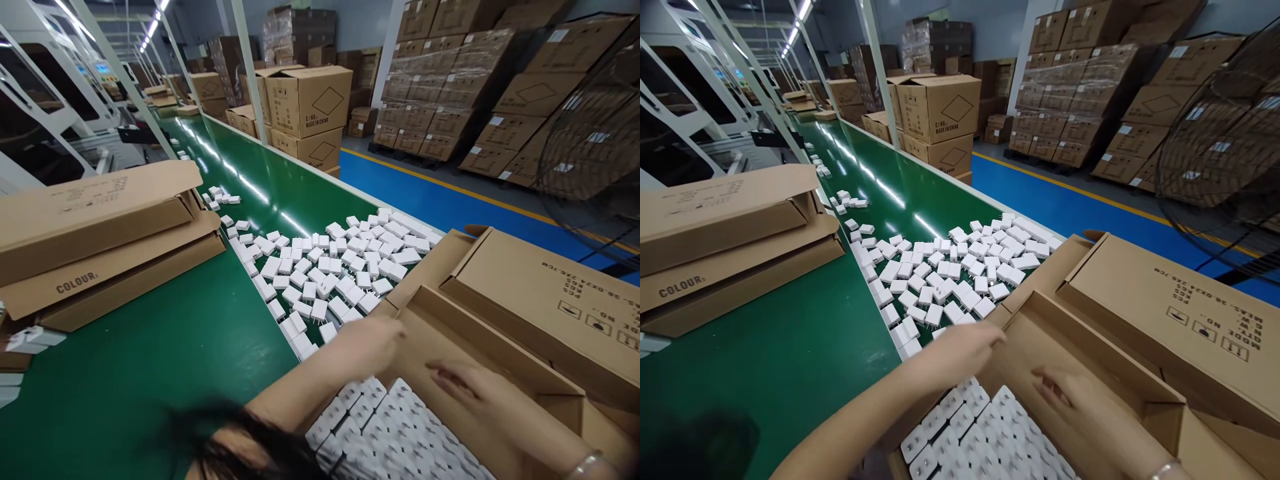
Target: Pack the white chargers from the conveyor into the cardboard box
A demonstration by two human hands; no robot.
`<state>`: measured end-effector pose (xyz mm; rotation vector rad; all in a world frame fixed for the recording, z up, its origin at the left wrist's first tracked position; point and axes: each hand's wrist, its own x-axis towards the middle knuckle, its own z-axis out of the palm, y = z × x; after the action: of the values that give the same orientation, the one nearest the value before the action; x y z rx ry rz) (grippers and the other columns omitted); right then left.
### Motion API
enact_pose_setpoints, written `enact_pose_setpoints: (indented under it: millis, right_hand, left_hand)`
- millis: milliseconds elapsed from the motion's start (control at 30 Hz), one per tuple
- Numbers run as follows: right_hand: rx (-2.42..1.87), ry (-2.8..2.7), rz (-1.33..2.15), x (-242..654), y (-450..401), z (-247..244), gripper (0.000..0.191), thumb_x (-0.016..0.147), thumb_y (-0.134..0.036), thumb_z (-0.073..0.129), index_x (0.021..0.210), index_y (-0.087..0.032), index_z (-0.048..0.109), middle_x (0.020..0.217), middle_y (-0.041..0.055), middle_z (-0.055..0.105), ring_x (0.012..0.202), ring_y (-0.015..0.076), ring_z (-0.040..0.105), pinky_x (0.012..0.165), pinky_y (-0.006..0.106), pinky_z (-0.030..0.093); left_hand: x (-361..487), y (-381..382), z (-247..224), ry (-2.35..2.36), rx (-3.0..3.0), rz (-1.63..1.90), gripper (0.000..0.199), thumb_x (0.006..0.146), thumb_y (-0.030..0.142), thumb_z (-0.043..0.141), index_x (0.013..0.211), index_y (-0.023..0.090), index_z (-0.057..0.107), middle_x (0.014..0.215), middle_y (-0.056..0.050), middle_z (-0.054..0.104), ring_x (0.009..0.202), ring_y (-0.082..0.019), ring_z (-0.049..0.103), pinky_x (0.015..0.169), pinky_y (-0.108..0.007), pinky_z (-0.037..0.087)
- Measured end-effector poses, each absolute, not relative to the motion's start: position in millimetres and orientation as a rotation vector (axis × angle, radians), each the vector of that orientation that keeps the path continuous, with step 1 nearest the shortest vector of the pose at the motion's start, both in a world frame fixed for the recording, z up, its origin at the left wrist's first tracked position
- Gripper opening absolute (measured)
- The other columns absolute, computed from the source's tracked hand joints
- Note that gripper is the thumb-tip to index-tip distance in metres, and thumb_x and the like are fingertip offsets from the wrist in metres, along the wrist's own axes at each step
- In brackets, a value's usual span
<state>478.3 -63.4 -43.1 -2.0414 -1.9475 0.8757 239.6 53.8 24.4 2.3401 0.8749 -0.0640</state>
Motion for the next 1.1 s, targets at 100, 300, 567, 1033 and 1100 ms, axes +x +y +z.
enact_pose_setpoints:
  millis: [100,300,567,1033,1100]
  right_hand:
    - [-2.08,-2.054,0.636,463.2,-26.0,-38.8,0.04,0.098,-0.042,0.038,0.112,-0.024,0.071,0.097,0.0081,0.08,0.088,0.0283,0.075,0.073,0.039,0.061]
    - [-1.846,-2.46,0.456,397.8,51.1,-48.2,0.029,0.089,-0.012,0.054,0.11,-0.024,0.07,0.11,0.0087,0.072,0.107,0.0263,0.066,0.084,0.037,0.057]
    - [-1.51,-3.006,0.21,351.4,89.1,-69.8,0.006,0.094,-0.024,0.066,0.096,-0.018,0.068,0.111,0.0046,0.069,0.103,0.0218,0.065,0.08,0.039,0.059]
    - [-1.239,-3.03,0.169,360.5,80.9,-76.4,0.013,0.087,-0.009,0.064,0.078,-0.017,0.066,0.09,0.0038,0.072,0.091,0.0217,0.066,0.07,0.034,0.052]
    - [-1.278,-2.945,0.256,366.5,80.8,-76.3,0.015,0.085,-0.007,0.065,0.075,-0.018,0.065,0.081,0.0042,0.072,0.08,0.0205,0.066,0.064,0.031,0.05]
  left_hand:
    - [203.2,74.1,24.1,1.19,2.38,-0.104,0.044,0.09,0.004,0.032,0.121,0.016,0.063,0.121,-0.012,0.069,0.107,-0.024,0.064,0.083,-0.033,0.053]
    - [179.9,67.1,-25.4,1.173,2.523,-0.324,0.035,0.085,0.002,0.051,0.114,0.016,0.065,0.118,-0.014,0.063,0.114,-0.03,0.058,0.089,-0.039,0.053]
    - [182.5,72.6,-44.3,1.025,2.498,-0.229,0.028,0.092,0.003,0.045,0.106,0.017,0.064,0.117,-0.012,0.064,0.114,-0.028,0.058,0.095,-0.042,0.052]
    - [133.1,1.3,-6.4,0.948,1.563,0.696,0.035,0.076,0.014,0.067,0.109,0.022,0.064,0.119,-0.006,0.068,0.1,-0.02,0.065,0.084,-0.029,0.055]
    - [134.9,-3.2,-6.9,0.902,1.666,0.8,0.032,0.079,0.013,0.064,0.109,0.023,0.064,0.123,-0.007,0.069,0.102,-0.02,0.067,0.088,-0.03,0.056]
